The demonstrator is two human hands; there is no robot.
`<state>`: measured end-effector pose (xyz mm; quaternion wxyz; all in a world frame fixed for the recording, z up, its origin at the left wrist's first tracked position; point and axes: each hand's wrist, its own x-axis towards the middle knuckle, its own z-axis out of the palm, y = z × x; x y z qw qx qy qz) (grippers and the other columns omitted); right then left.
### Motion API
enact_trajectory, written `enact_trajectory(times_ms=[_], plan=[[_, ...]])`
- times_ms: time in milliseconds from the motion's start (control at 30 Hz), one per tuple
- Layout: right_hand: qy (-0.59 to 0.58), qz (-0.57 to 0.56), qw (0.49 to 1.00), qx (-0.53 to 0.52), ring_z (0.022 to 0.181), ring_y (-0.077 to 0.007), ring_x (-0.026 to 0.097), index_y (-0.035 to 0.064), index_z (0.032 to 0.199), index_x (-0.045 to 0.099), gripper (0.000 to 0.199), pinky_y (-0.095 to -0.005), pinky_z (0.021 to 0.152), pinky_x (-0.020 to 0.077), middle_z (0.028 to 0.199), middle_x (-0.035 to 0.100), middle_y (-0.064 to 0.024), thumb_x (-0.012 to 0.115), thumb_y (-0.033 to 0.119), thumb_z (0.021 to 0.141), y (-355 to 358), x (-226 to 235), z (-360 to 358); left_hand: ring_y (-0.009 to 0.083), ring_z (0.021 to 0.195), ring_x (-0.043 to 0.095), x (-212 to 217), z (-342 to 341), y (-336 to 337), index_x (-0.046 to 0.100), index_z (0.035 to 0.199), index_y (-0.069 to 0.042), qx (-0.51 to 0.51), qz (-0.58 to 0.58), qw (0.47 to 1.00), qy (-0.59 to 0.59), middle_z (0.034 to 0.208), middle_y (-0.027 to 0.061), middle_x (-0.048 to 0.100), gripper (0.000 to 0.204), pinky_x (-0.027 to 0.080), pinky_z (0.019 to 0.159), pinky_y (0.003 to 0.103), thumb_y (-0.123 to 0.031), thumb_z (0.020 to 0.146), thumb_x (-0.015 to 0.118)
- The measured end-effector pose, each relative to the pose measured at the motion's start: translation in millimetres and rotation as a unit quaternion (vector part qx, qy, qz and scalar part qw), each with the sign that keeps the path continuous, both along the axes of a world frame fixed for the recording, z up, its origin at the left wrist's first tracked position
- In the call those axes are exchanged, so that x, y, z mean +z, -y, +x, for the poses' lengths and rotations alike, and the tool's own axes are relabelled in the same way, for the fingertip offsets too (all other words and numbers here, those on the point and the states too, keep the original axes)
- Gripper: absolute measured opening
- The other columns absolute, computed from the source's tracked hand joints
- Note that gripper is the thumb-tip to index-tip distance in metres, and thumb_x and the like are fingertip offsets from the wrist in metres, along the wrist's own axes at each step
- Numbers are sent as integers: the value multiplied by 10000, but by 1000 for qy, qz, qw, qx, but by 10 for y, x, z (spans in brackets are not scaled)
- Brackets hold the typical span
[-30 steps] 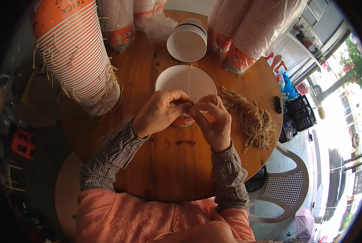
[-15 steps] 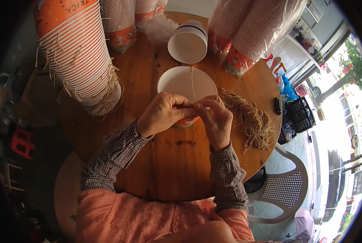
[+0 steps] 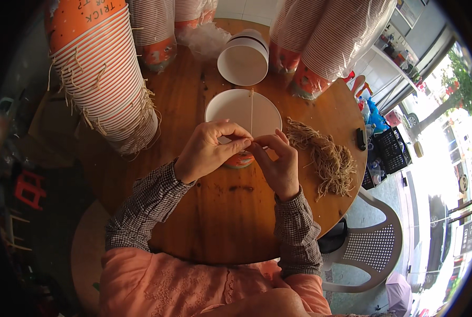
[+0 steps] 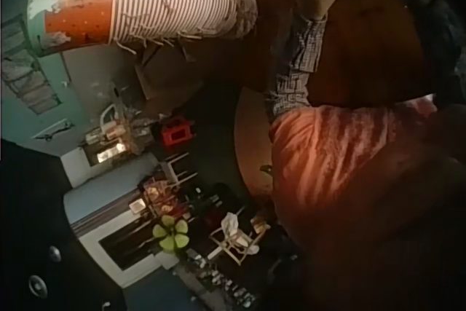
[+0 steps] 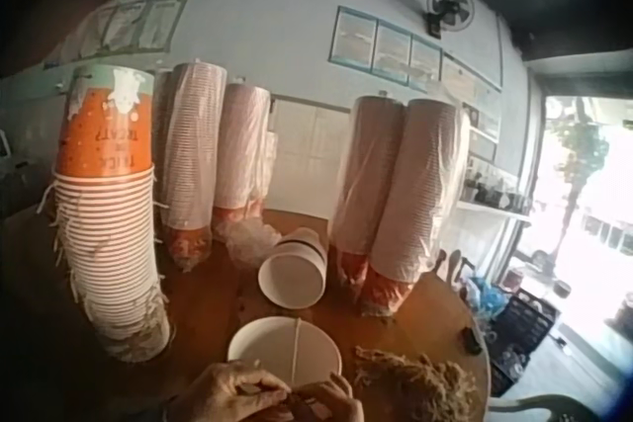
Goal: Threading and knotting twine handles onto decorative paper buckets.
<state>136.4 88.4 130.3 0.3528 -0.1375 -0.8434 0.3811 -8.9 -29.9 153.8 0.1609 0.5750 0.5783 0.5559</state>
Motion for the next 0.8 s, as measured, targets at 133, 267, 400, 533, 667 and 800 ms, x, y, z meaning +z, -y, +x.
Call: enact_trajectory(times_ms=[133, 267, 400, 533, 667, 800], plan=[[-27, 8, 1000, 0, 773, -164, 647, 62, 862, 630, 24, -447, 1087, 261, 793, 671, -9, 628, 86, 860, -5, -24, -11, 136, 744, 660, -25, -25, -17, 685, 918, -19, 2, -1, 1000, -22, 826, 59, 695, 96, 518, 797, 267, -100, 871, 662], [-74, 35, 997, -12, 782, -172, 642, 58, 872, 590, 25, -447, 1071, 279, 789, 657, -9, 612, 58, 860, 1, -20, -19, 139, 776, 669, -64, -46, -19, 681, 913, -7, -3, -53, 999, -8, 867, 74, 698, 112, 526, 789, 283, -107, 866, 669], [-86, 146, 985, -42, 794, -186, 612, 66, 884, 571, 71, -449, 1050, 300, 794, 625, -9, 608, 27, 837, 1, -22, -22, 134, 810, 673, -46, 3, -31, 673, 921, 5, -12, -58, 996, 60, 886, 84, 701, 113, 535, 786, 276, -94, 867, 663], [-100, 193, 975, -44, 801, -195, 593, 70, 876, 574, 97, -449, 1045, 307, 787, 603, -6, 629, 26, 809, 31, -15, -29, 122, 835, 669, -21, 6, -20, 654, 948, 22, -38, -75, 994, 67, 903, 81, 698, 120, 537, 774, 250, -68, 868, 655], [-85, 147, 985, -18, 803, -195, 595, 66, 863, 578, 85, -449, 1048, 308, 787, 605, -6, 637, 37, 810, 32, -30, -17, 112, 838, 664, -67, -21, -23, 636, 952, 24, -44, -75, 992, 92, 905, 75, 697, 107, 535, 767, 240, -52, 877, 642], [-65, 39, 996, 56, 817, -178, 601, 64, 855, 586, 58, -450, 1066, 291, 796, 615, -2, 639, 56, 831, -30, -38, 8, 109, 843, 664, -56, -33, -26, 628, 942, 25, -50, -75, 991, 104, 895, 64, 695, 86, 535, 762, 235, -38, 883, 629]])
